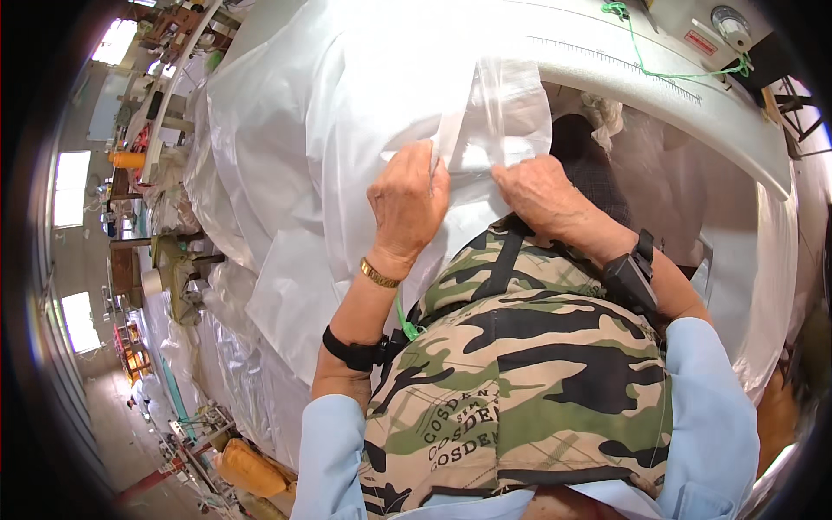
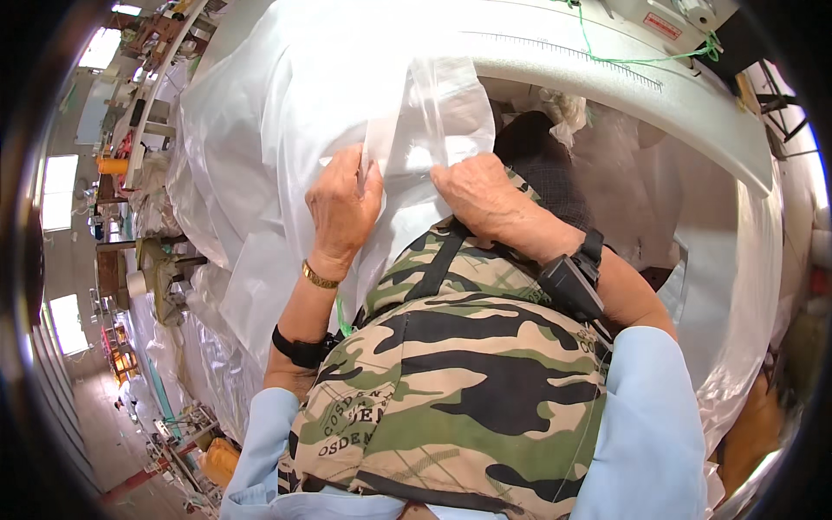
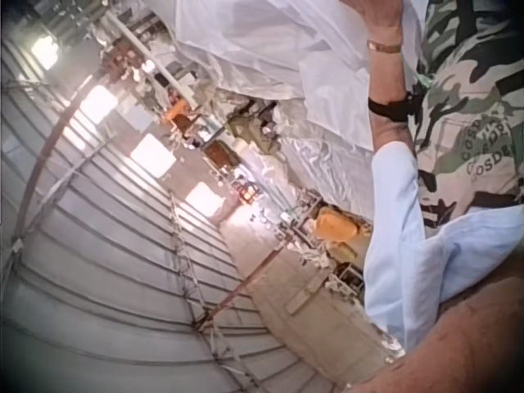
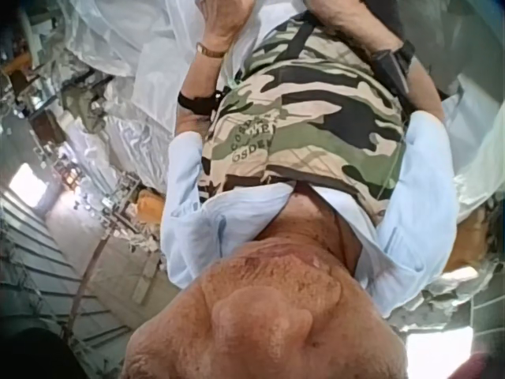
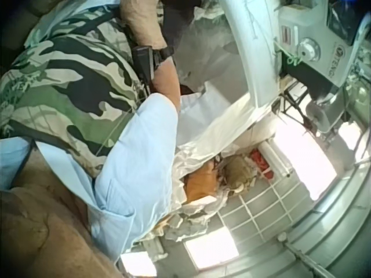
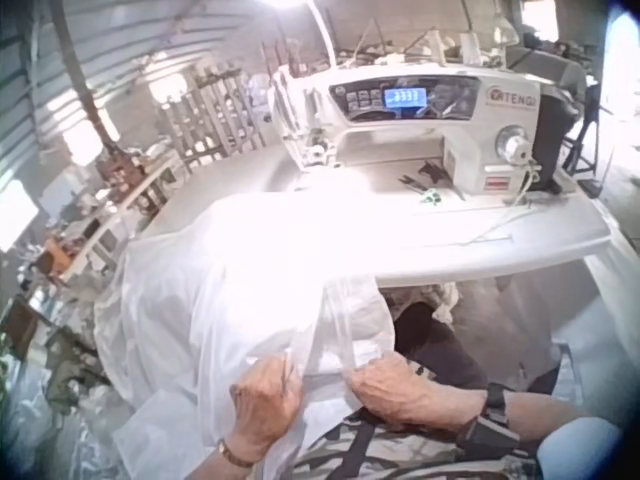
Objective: The recorder is sewing a large white plastic sheet using an industrial sewing machine.
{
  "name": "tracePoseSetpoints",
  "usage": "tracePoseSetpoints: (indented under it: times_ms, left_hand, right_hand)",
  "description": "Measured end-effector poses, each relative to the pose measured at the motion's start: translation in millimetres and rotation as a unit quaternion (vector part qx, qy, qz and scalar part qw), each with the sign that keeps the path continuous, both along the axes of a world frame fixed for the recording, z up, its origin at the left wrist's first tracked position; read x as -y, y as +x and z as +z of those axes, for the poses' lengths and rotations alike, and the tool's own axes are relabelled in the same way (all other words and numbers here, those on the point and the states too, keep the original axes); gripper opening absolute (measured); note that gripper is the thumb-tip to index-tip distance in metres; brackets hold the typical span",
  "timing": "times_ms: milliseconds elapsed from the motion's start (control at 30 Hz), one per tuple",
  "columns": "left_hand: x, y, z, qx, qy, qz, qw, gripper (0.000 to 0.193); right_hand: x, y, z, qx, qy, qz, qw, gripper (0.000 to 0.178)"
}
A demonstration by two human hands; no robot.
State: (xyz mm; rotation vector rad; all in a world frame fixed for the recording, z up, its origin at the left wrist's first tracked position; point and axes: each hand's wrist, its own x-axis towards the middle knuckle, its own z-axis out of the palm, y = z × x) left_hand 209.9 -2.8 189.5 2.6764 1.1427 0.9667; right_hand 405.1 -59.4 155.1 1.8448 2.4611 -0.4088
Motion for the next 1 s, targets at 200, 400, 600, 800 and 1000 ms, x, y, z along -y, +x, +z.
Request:
tracePoseSetpoints:
  times_ms: [200, 400, 600, 800, 1000]
  left_hand:
    - [8.0, 2.2, 32.7, 0.149, -0.203, -0.045, 0.967, 0.014]
    - [0.2, 0.4, 29.0, 0.098, -0.269, -0.107, 0.952, 0.01]
    - [-1.2, -3.9, 22.4, 0.16, -0.444, -0.139, 0.871, 0.016]
    - [1.5, -2.2, 25.7, 0.235, -0.464, -0.111, 0.847, 0.016]
    - [-6.6, -6.7, 21.8, 0.256, -0.506, -0.093, 0.818, 0.018]
  right_hand:
    - [27.9, -4.2, 34.6, -0.257, 0.102, 0.017, 0.961, 0.014]
    - [32.0, -23.3, 80.4, -0.356, 0.194, 0.08, 0.911, 0.021]
    - [20.4, -34.9, 62.4, -0.239, 0.188, 0.214, 0.928, 0.018]
    - [13.0, -45.4, 65.8, -0.172, 0.211, 0.262, 0.926, 0.014]
    - [12.6, -49.3, 68.5, -0.179, 0.281, 0.296, 0.895, 0.014]
